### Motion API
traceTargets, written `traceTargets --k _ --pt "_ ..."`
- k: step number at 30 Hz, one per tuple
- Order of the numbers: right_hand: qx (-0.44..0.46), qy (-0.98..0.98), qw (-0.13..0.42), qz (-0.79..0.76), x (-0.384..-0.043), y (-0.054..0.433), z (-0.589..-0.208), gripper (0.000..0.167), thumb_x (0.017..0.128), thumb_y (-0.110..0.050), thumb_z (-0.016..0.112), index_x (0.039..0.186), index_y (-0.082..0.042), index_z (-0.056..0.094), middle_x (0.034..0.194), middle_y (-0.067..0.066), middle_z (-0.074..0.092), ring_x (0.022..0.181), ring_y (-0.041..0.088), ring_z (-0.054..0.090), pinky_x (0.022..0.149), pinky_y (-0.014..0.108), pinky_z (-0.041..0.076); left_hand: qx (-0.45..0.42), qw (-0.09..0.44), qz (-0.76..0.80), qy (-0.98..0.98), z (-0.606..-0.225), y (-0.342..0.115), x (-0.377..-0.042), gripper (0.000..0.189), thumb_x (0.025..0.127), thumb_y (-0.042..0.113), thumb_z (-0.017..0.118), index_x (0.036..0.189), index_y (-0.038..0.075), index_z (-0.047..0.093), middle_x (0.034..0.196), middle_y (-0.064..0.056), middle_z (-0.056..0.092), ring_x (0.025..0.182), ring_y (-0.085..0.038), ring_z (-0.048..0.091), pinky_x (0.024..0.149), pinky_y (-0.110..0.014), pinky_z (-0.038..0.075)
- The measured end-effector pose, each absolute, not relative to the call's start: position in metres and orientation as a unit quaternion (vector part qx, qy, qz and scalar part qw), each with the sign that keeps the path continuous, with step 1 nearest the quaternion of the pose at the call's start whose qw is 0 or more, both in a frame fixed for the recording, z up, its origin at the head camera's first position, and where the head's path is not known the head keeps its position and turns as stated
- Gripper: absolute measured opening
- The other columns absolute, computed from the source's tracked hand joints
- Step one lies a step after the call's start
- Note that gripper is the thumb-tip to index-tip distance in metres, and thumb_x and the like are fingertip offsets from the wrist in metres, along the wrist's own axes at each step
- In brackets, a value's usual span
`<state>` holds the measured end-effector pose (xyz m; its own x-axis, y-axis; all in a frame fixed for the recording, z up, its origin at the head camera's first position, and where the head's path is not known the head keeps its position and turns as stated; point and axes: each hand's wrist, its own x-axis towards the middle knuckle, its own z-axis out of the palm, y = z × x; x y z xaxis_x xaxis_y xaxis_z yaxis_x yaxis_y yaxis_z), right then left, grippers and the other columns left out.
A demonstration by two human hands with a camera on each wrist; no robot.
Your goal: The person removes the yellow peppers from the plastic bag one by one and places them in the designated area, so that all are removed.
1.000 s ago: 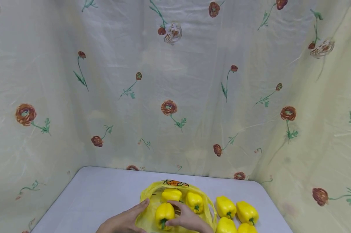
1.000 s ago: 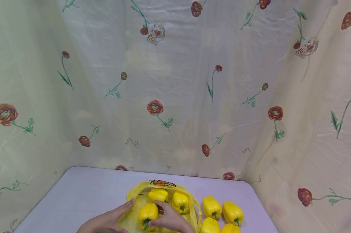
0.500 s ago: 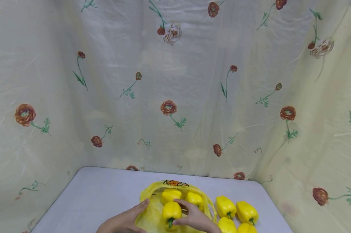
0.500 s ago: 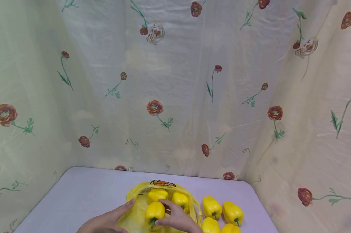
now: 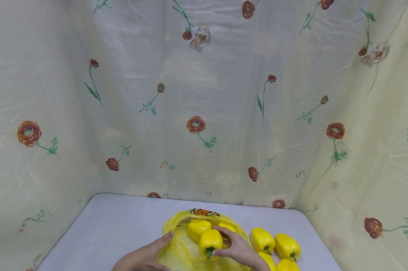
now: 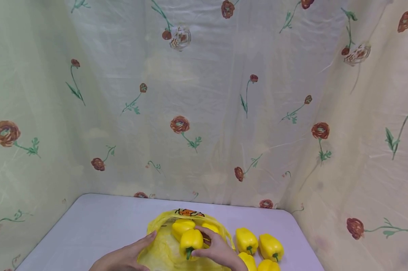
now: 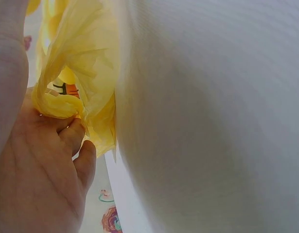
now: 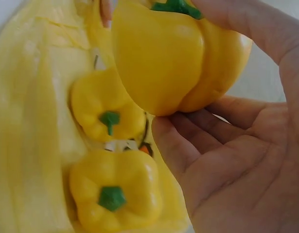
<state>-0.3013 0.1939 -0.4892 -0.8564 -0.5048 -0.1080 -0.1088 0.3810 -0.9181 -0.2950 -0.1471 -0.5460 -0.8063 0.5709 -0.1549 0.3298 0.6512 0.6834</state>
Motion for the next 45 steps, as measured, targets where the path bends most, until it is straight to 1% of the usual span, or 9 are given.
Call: traceTargets --k 6,10,13,21,25,28,32,38,45 --pt "-0.201 0.799 0.176 -0.539 -0.299 0.209 -0.478 0.079 0.086 -0.033 0.072 0.149 -0.004 0.033 0.153 0.022 0.033 0.134 0.038 0.042 0.106 0.048 0.043 0.256 0.174 0.324 0.894 -0.546 -0.147 -0.296 0.104 0.079 0.056 0.070 0.155 0.011 0.015 0.162 -0.010 0.016 0.147 -0.033 0.022 0.115 -0.054 0.027" --pt "-0.190 0.810 0.163 -0.530 -0.297 0.220 -0.469 0.078 0.088 -0.034 0.071 0.149 -0.005 0.033 0.154 0.023 0.031 0.137 0.040 0.038 0.108 0.052 0.039 0.249 0.179 0.331 0.892 -0.548 -0.146 -0.296 0.105 0.078 0.056 0.071 0.155 0.011 0.016 0.162 -0.010 0.016 0.147 -0.034 0.022 0.115 -0.055 0.027" --pt "-0.178 0.818 0.152 -0.525 -0.296 0.227 -0.465 0.078 0.088 -0.035 0.070 0.150 -0.006 0.033 0.154 0.022 0.032 0.138 0.039 0.038 0.108 0.054 0.038 0.242 0.185 0.340 0.890 -0.549 -0.146 -0.296 0.106 0.077 0.056 0.072 0.155 0.011 0.016 0.162 -0.010 0.017 0.147 -0.034 0.022 0.114 -0.056 0.027" --pt "-0.157 0.832 0.116 -0.519 -0.294 0.244 -0.459 0.077 0.088 -0.034 0.070 0.150 -0.007 0.033 0.152 0.020 0.037 0.137 0.037 0.040 0.109 0.054 0.037 0.240 0.187 0.341 0.890 -0.548 -0.146 -0.296 0.106 0.078 0.057 0.071 0.155 0.011 0.016 0.162 -0.010 0.016 0.147 -0.035 0.022 0.114 -0.057 0.027" --pt "-0.149 0.837 0.100 -0.518 -0.292 0.255 -0.457 0.075 0.088 -0.033 0.071 0.149 -0.009 0.035 0.150 0.019 0.041 0.135 0.036 0.043 0.108 0.051 0.040 0.243 0.185 0.340 0.889 -0.548 -0.146 -0.296 0.106 0.078 0.057 0.071 0.155 0.011 0.015 0.162 -0.010 0.016 0.147 -0.034 0.022 0.114 -0.056 0.027" --pt "-0.132 0.840 0.089 -0.518 -0.291 0.265 -0.455 0.075 0.087 -0.034 0.072 0.149 -0.010 0.035 0.149 0.017 0.042 0.134 0.034 0.044 0.107 0.046 0.043 0.253 0.180 0.338 0.889 -0.549 -0.147 -0.296 0.105 0.079 0.057 0.070 0.156 0.011 0.014 0.162 -0.010 0.016 0.146 -0.035 0.022 0.114 -0.055 0.028" --pt "-0.115 0.840 0.068 -0.527 -0.289 0.279 -0.453 0.076 0.087 -0.030 0.072 0.149 -0.010 0.035 0.149 0.018 0.041 0.134 0.036 0.045 0.104 0.041 0.047 0.259 0.178 0.339 0.887 -0.550 -0.148 -0.296 0.105 0.080 0.056 0.070 0.156 0.011 0.013 0.162 -0.011 0.016 0.146 -0.036 0.022 0.114 -0.055 0.028" --pt "-0.070 0.847 0.028 -0.526 -0.286 0.299 -0.451 0.077 0.085 -0.030 0.074 0.149 -0.010 0.035 0.150 0.019 0.040 0.134 0.036 0.045 0.102 0.039 0.048 0.258 0.182 0.346 0.884 -0.548 -0.147 -0.296 0.105 0.079 0.056 0.070 0.156 0.013 0.013 0.162 -0.009 0.015 0.147 -0.035 0.021 0.114 -0.055 0.027" --pt "-0.031 0.870 0.011 -0.492 -0.281 0.319 -0.446 0.078 0.086 -0.036 0.072 0.150 -0.012 0.033 0.151 0.020 0.038 0.135 0.037 0.043 0.102 0.040 0.047 0.255 0.189 0.361 0.877 -0.549 -0.147 -0.295 0.105 0.079 0.055 0.070 0.156 0.013 0.012 0.162 -0.011 0.015 0.146 -0.037 0.021 0.114 -0.058 0.026"
